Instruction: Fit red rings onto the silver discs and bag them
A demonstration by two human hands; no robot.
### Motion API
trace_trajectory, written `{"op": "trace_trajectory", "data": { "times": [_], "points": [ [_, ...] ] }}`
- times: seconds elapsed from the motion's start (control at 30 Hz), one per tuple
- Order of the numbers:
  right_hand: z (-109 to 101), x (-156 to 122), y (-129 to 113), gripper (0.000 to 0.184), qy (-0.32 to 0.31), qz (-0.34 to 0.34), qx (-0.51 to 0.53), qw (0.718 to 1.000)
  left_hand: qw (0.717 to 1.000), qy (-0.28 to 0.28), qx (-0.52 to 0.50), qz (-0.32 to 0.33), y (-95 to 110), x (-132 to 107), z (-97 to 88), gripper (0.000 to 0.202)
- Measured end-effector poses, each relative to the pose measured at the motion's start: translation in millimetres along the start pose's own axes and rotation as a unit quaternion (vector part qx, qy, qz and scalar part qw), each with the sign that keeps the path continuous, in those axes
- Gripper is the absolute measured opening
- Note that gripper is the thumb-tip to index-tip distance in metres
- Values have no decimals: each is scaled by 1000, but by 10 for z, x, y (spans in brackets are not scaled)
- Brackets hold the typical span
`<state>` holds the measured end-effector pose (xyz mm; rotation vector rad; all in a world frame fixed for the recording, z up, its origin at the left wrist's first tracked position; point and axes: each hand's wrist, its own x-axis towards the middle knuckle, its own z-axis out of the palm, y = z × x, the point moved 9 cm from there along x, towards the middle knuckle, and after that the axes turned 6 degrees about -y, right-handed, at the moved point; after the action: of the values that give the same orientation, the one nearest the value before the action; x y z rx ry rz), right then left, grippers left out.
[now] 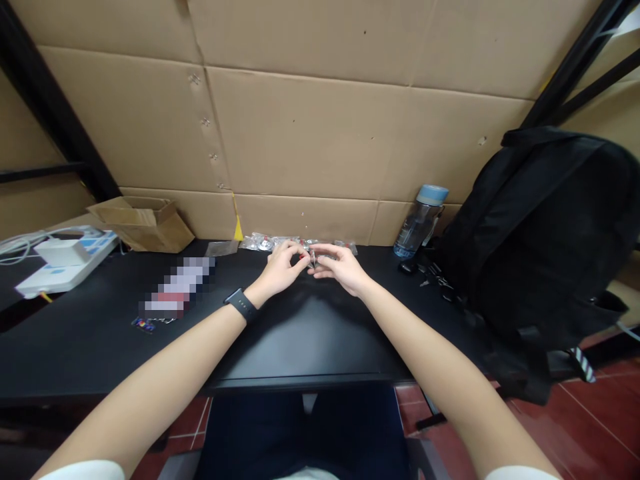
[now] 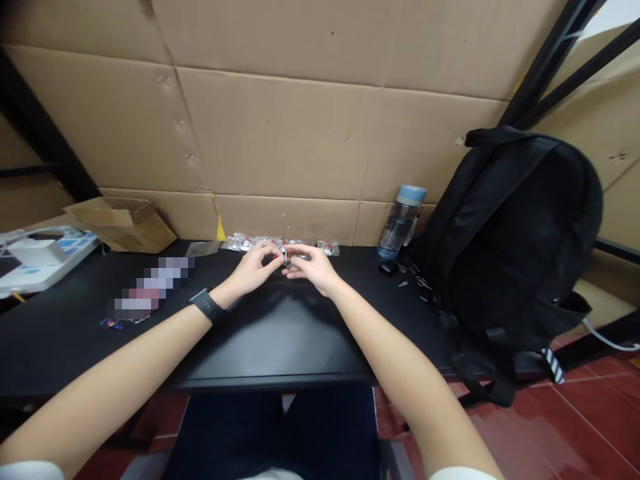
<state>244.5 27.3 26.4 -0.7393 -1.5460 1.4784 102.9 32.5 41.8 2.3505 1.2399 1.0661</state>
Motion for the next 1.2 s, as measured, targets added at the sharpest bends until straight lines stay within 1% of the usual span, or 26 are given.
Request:
{"op": "trace_trajectory", "data": {
  "times": [0.07, 0.13, 0.2, 0.3, 0.4, 0.47, 0.53, 0.63, 0.7, 0.8, 0.97, 1.03, 1.1, 1.2],
  "points": [
    [-21, 1, -12, 35, 2, -6, 2, 1000, 1000, -11, 9, -8, 10, -1, 10, 30],
    [-66, 7, -44, 42, 12, -25, -12, 1000, 999, -28, 13, -22, -3, -8, 33, 41],
    [-123, 14, -77, 47, 26, -42, -35, 998, 998, -52, 31, -32, -43, -24, 79, 46],
    [-208, 21, -123, 46, 45, -48, -81, 995, 989, -111, 99, -14, -125, -64, 236, 46],
    [-316, 11, -191, 42, 77, -45, -147, 985, 972, -176, 156, 4, -238, -118, 443, 54],
    [-389, 1, -224, 41, 96, -38, -181, 978, 965, -195, 173, 8, -281, -137, 522, 57],
    [-449, -2, -234, 41, 102, -30, -199, 974, 965, -192, 178, 14, -264, -133, 537, 55],
    [-520, -1, -232, 45, 103, -26, -206, 973, 971, -173, 165, 14, -205, -107, 496, 51],
    [-562, -3, -230, 46, 107, -26, -204, 973, 973, -171, 157, 15, -172, -98, 485, 52],
    [-590, -10, -236, 47, 109, -26, -200, 973, 970, -188, 147, 31, -114, -112, 515, 51],
    [-578, -31, -291, 45, 106, -36, -203, 973, 964, -221, 118, 95, 50, -173, 564, 34],
    [-581, -34, -303, 45, 107, -36, -210, 971, 963, -227, 96, 111, 100, -187, 570, 31],
    [-587, -29, -305, 44, 103, -36, -224, 969, 965, -224, 68, 116, 127, -188, 566, 38],
    [-594, -12, -327, 41, 90, -56, -263, 959, 970, -212, 40, 110, 145, -182, 556, 61]
  ]
}}
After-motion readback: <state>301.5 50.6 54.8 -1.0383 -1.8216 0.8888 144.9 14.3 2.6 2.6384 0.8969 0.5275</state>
